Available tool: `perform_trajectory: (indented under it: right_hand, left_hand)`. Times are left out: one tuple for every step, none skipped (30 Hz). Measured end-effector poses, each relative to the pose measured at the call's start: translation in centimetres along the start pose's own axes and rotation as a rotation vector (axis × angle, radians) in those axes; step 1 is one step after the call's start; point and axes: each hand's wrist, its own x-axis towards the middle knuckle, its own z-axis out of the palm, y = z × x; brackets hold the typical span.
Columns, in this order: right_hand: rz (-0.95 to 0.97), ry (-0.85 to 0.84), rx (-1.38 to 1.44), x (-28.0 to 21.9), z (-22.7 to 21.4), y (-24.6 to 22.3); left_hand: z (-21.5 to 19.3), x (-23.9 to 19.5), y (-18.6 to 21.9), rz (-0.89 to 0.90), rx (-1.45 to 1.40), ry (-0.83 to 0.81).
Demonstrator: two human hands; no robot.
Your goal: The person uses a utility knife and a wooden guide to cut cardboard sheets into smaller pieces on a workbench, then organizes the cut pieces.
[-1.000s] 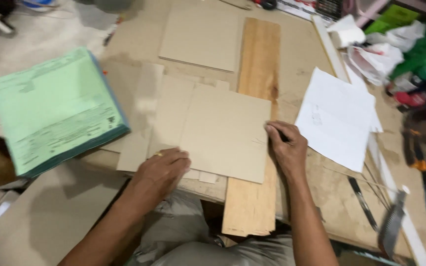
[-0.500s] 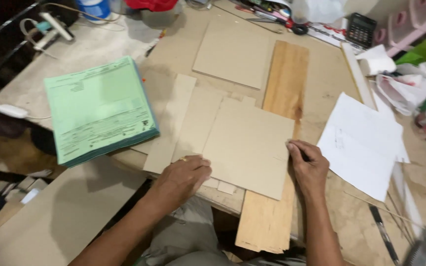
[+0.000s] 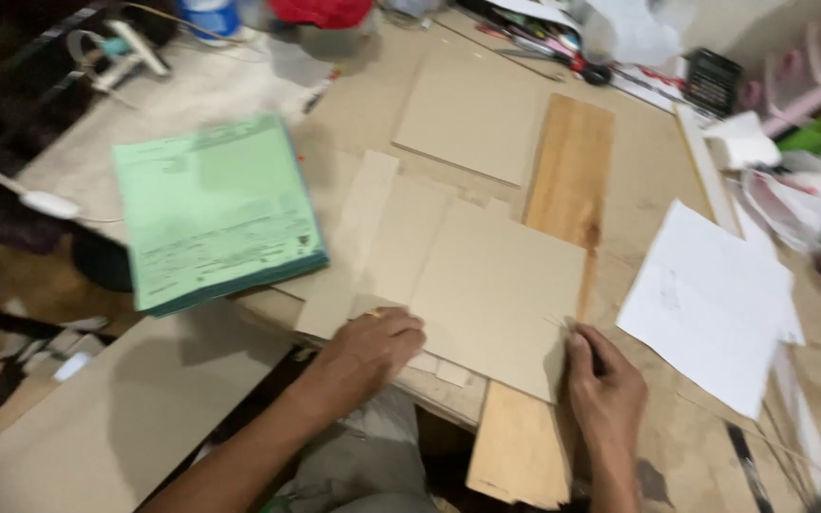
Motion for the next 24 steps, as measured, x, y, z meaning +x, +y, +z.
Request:
perform_trajectory:
  right_hand:
    - [0.019,0.018,-0.043,-0.5,-0.1,-0.5]
    - [-0.005,-0.003,-0.03,-0.8,0.1,-0.3]
    - [-0.018,0.0,-0.096,-0.9,0.3,0.0]
    - [-0.03,0.012,-0.168,-1.1,0.1,0.3]
    - [-0.052,0.0,-0.161,-1.4,0.5,-0.8]
    - [-0.003,0.022,-0.159,-1.9,0.4,-1.6]
    - [0.046,0.044,-0.157,-2.4,0.4,-2.3]
    - [0.04,0.041,-0.164,-2.1,0.6,-1.3]
    - [-0.002,0.074,-0.113,-1.7,0.8,-0.4]
    - [-0.045,0.108,-0.056,-1.3,1.1,0.5]
    - [-0.052,0.105,-0.057,-1.5,1.1,0.0]
    - [-0.045,0.151,0.1,-1.8,1.3,-0.5]
    - [-0.036,0.195,0.258,-2.0,1.5,-1.0]
    - [-0.042,0.191,0.261,-0.8,1.5,0.0]
    - [0.05,0.1,0.341,0.4,1.5,1.0]
    - [0.143,0.013,0.415,1.7,1.2,2.1]
    - [0.139,0.013,0.414,0.7,1.1,0.5]
    - [0.235,-0.004,0.435,-0.2,0.9,-1.0]
    - [0.332,-0.021,0.457,-1.1,0.8,-2.5]
    - [0.338,-0.013,0.451,-0.4,0.7,-1.3]
    - [0.318,0.013,0.507,0.3,0.5,-0.1]
    - [0.293,0.039,0.568,1.1,0.5,1.0]
    - [0.295,0.046,0.566,1.3,0.1,1.5]
    - [0.268,0.041,0.566,1.6,-0.2,1.8]
  left_hand:
    - [-0.1,0.0,-0.2,0.029,-0.022,0.016]
    - [-0.4,0.0,0.1,0.009,0.004,0.028]
    - [-0.7,0.0,0.2,0.048,-0.001,0.077]
    - [-0.8,0.2,0.5,0.093,-0.012,0.126]
    - [-0.8,0.1,0.1,0.079,0.006,0.14]
    - [-0.5,0.0,0.1,0.118,-0.038,0.212]
    - [-0.2,0.0,-0.1,0.159,-0.082,0.284]
    - [-0.2,-0.2,-0.1,0.153,-0.084,0.291]
    - [-0.1,-0.3,0.0,0.136,-0.072,0.263]
    - [-0.3,-0.4,-0.2,0.121,-0.055,0.233]
    - [-0.2,-0.4,-0.1,0.117,-0.053,0.238]
    - [-0.1,-0.5,-0.1,0.123,-0.051,0.242]
    - [-0.1,-0.6,-0.1,0.128,-0.049,0.246]
    - [-0.7,-0.8,-0.2,0.126,-0.042,0.25]
    - [-1.3,-0.9,-0.3,0.073,-0.075,0.169]
    - [-1.7,-1.0,-0.3,0.024,-0.114,0.088]
    - [-2.4,-2.0,-1.2,0.024,-0.113,0.093]
    - [-2.9,-2.8,-2.2,-0.056,-0.014,0.274]
    - [-3.4,-3.6,-3.3,-0.136,0.084,0.455]
    - [-5.9,-4.8,-3.0,-0.134,0.074,0.451]
    - [-8.3,-6.0,-2.8,-0.452,0.127,0.681]
    - [-10.9,-7.2,-2.7,-0.774,0.185,0.904]
    - [-12.0,-8.0,-3.4,-0.771,0.179,0.901]
    - [-13.1,-8.8,-4.1,-1.087,-0.08,0.935]
